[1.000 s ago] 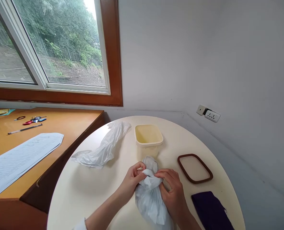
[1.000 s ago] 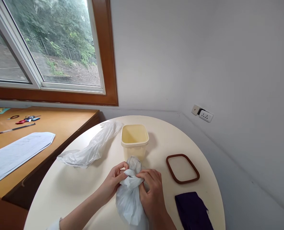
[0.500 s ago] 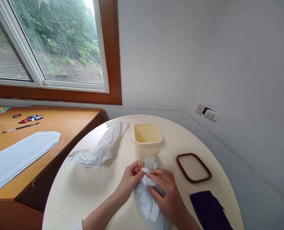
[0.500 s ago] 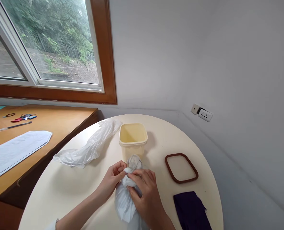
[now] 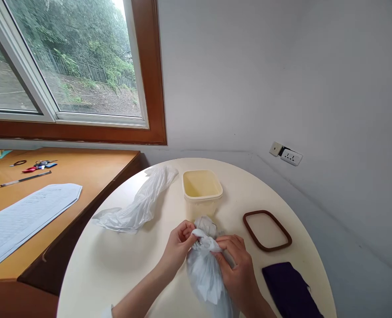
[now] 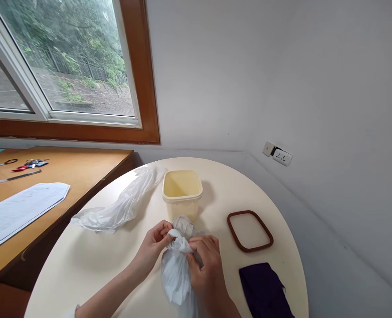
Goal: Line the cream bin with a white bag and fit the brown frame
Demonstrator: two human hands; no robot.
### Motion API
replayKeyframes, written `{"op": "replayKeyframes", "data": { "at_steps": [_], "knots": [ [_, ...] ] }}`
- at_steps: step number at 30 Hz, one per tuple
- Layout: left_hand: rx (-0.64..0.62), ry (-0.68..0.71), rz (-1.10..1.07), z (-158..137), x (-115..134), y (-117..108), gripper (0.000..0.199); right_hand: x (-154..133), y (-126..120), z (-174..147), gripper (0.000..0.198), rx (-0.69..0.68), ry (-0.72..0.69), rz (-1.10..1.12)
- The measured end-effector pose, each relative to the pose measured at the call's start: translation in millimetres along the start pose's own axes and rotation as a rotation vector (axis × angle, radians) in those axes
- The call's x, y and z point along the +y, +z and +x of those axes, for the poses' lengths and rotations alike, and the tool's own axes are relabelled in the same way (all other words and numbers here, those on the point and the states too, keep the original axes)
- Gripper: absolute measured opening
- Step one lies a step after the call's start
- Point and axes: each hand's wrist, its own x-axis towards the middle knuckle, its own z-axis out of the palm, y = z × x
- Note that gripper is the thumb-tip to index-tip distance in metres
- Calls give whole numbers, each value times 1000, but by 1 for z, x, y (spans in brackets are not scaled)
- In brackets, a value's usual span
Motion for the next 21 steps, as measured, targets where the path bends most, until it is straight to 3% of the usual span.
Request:
{"op": "replayKeyframes", "data": {
  "at_steps": [7,12,16,21],
  "knots": [
    [-52,-58,-13,-1,0,-1,36,-8,-8,4,19,-129,372,558],
    [-83,-104,-145,-4,3,-1,38,-7,-8,4,21,-117,475,830],
    [-73,-144,-235,-5,5,-2,38,-4,-5,4,24,-97,521,826],
    [-33,-156,-233,-4,7,-5,35,-10,-3,5,30,-122,441,516]
  ]
}}
